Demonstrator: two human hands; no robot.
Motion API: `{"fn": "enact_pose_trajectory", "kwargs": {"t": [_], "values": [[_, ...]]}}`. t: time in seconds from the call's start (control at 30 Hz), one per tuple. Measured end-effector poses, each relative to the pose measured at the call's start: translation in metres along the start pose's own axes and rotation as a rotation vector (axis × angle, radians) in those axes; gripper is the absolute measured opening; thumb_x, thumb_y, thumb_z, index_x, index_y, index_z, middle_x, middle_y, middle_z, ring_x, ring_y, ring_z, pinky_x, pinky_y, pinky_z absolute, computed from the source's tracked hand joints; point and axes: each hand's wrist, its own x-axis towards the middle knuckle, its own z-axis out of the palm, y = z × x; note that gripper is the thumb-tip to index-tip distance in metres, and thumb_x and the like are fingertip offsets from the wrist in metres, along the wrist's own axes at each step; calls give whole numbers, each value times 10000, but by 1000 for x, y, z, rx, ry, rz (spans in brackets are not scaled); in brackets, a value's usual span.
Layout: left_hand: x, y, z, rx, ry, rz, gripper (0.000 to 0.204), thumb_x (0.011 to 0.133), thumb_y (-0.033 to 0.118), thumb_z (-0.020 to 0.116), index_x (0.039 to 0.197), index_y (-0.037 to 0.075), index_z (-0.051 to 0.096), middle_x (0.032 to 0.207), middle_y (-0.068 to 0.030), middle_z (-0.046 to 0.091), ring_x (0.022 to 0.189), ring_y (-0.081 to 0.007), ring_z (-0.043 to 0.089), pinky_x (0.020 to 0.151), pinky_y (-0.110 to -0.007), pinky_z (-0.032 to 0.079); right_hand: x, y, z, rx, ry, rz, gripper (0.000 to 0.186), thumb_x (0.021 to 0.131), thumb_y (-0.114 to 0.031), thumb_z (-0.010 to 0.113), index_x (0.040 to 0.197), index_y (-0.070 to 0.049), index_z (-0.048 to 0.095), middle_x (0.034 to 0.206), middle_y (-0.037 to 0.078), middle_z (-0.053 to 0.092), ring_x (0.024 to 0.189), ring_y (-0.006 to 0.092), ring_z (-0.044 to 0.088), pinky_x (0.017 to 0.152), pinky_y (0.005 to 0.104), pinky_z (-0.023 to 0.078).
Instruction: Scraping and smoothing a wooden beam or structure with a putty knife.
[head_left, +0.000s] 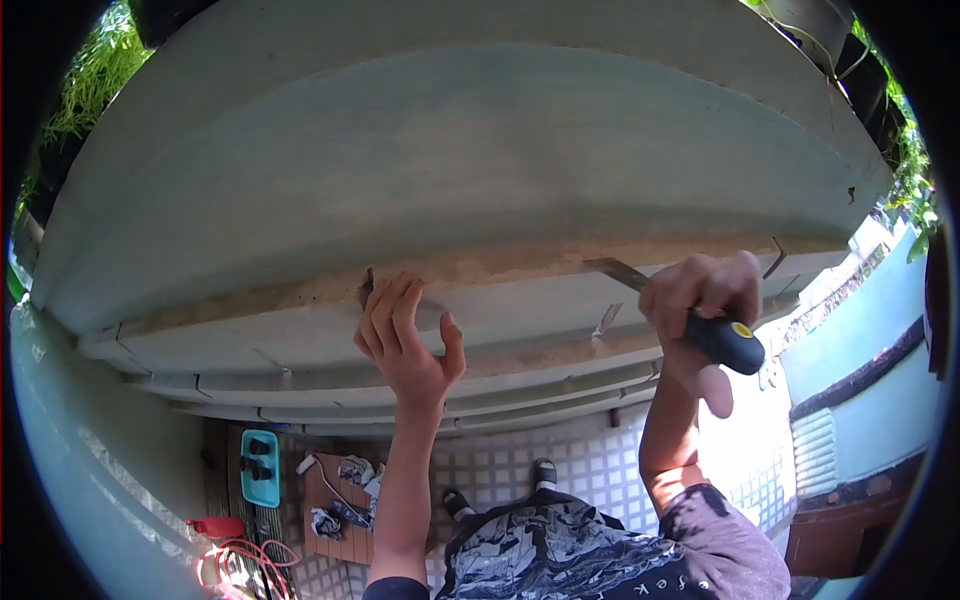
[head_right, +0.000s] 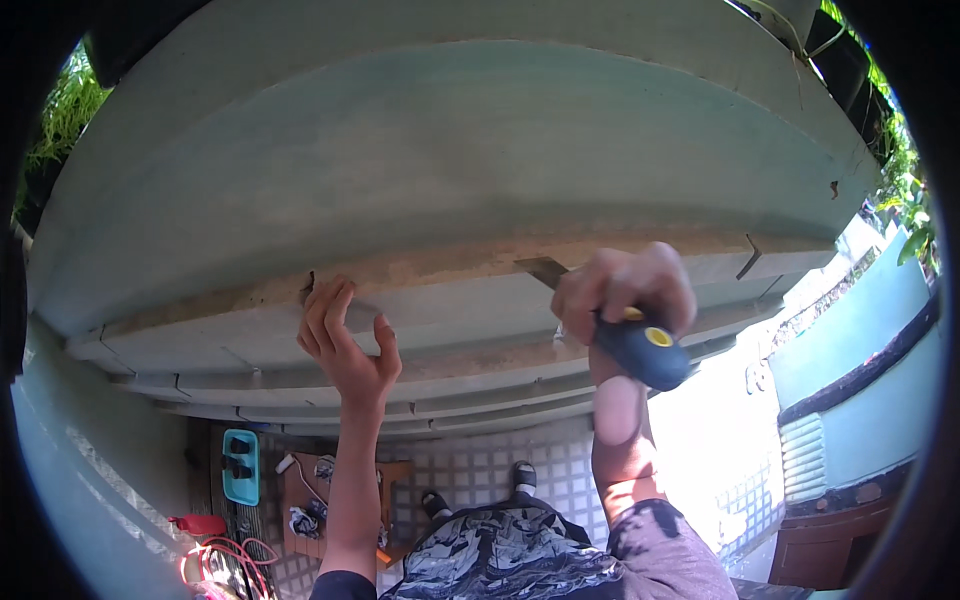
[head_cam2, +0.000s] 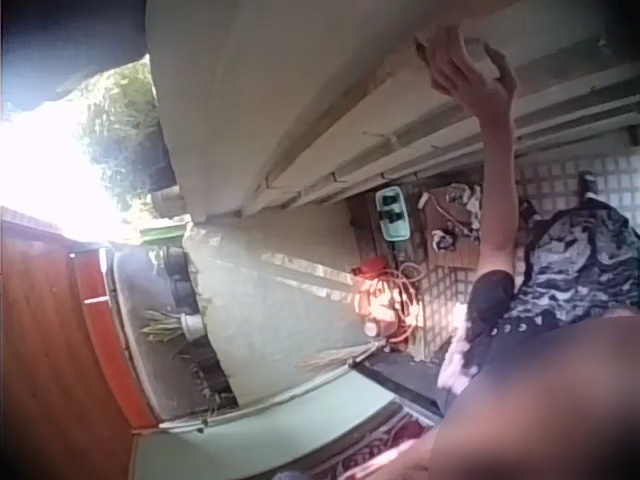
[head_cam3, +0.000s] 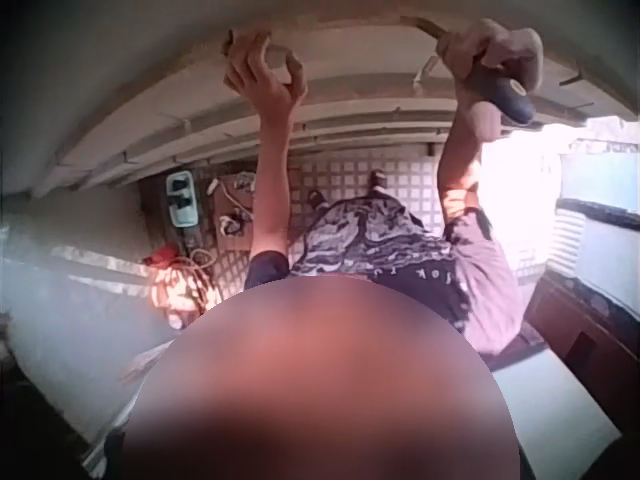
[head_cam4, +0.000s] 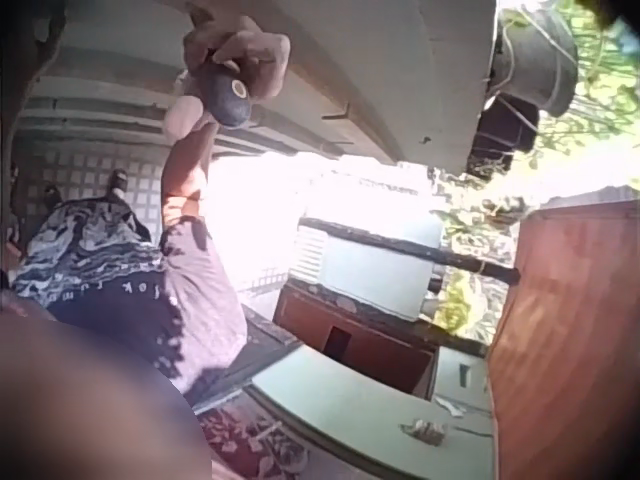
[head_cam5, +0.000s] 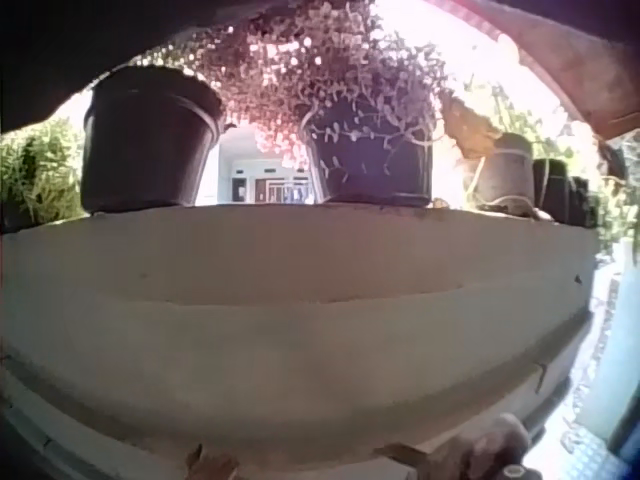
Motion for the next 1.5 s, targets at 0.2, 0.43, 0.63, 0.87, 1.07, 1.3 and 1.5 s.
{"fn": "enact_pose_trajectory", "kwargs": {"t": [0.2,0.43,0.63,0.87,1.07,1.3,1.5], "values": [[-5,-14,27,-10,249,111,552,971,524,363,1236,73,539,1246,-89,577,1199,-315,492,1002,-435,276,7,-18,-5,97,46,-309,386,909,-449,639,934,-113,451,643,-23,397,476,83,361,389,209,315],[-8,-22,38,35,298,124,508,977,518,355,1164,86,549,1170,-84,582,1127,-295,501,970,-430,279,-15,14,4,-355,54,-6,239,877,-61,598,801,-106,376,492,-9,437,390,109,363,384,258,306],[-1,-19,38,15,299,101,487,979,495,361,1156,81,549,1179,-80,573,1126,-299,498,969,-431,280,7,-7,10,-37,166,56,292,946,-73,584,794,-87,335,520,-7,381,369,68,340,334,262,245],[-2,-20,36,28,265,102,500,986,497,361,1169,71,548,1189,-86,570,1143,-305,492,972,-430,271,18,-11,-5,331,44,-15,353,933,-44,541,696,-119,290,471,1,347,350,69,320,329,253,236],[1,-13,30,21,259,119,499,995,490,369,1185,61,539,1191,-89,568,1145,-313,488,971,-425,275,7,-33,-11,304,65,-61,166,972,-46,482,892,-113,354,498,23,411,363,98,368,343,271,314],[-4,-17,26,36,217,123,518,996,493,385,1185,37,542,1180,-102,567,1138,-329,482,963,-429,312,3,-14,31,-5,290,-25,218,931,-68,463,827,-121,278,445,-19,303,331,75,266,310,236,207],[2,-13,28,8,206,130,528,999,486,381,1201,30,552,1195,-110,567,1151,-331,493,962,-427,310,1,28,22,-301,97,-71,336,910,14,544,701,-89,302,482,-30,350,395,41,311,365,238,210]]}}
